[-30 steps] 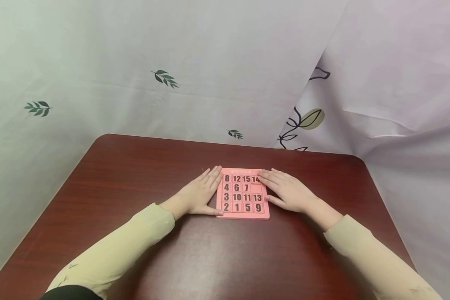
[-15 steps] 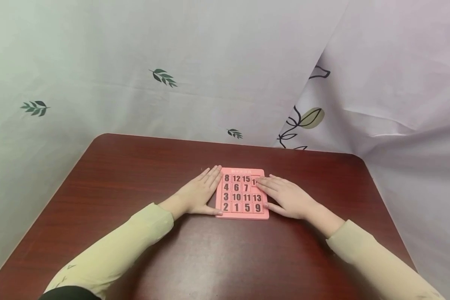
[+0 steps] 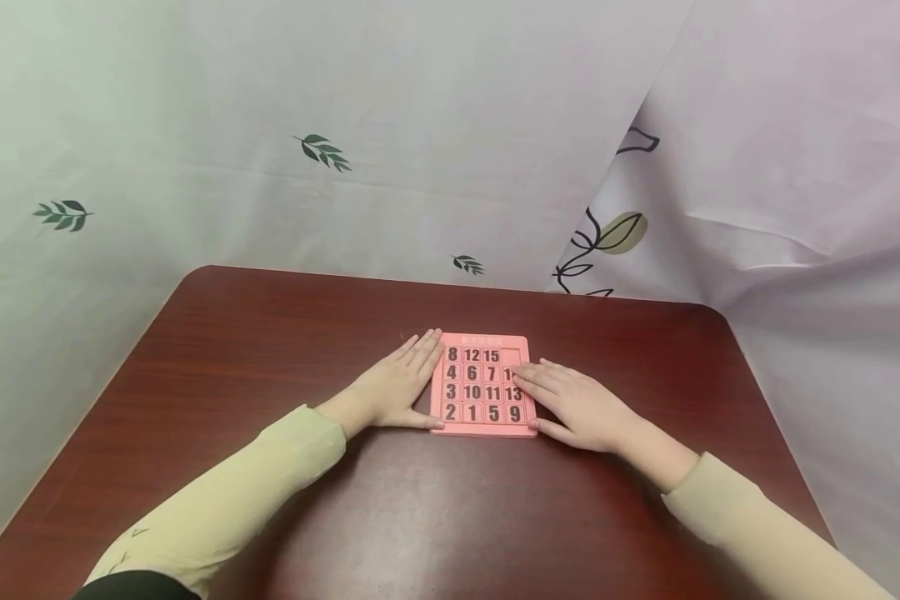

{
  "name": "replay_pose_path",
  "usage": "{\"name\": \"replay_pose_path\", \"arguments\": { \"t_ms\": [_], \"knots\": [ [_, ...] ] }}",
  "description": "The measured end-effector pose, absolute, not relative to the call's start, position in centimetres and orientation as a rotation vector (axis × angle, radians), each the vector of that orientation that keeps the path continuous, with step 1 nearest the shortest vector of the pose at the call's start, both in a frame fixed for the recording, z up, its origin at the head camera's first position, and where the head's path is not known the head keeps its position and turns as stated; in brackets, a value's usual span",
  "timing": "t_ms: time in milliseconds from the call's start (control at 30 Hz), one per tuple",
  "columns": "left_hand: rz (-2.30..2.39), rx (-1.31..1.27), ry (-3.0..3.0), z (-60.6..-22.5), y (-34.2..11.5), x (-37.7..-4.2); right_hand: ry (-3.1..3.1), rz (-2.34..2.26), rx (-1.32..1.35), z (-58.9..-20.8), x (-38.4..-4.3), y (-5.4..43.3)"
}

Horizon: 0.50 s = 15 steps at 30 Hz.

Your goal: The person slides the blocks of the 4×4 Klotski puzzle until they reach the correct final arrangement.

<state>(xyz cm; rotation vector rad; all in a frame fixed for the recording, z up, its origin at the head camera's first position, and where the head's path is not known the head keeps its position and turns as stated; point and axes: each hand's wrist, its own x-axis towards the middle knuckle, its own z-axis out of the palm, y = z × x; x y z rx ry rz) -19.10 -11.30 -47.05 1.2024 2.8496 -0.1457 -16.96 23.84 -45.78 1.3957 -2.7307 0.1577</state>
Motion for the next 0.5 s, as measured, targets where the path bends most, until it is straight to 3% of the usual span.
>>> {"name": "replay_pose_path", "arguments": {
  "t_ms": [500],
  "knots": [
    [-0.146,1.196,2.835,-46.8,-11.2,-19.0,-2.765,0.119,1.407,-45.3,-20.2,20.5]
  ]
}}
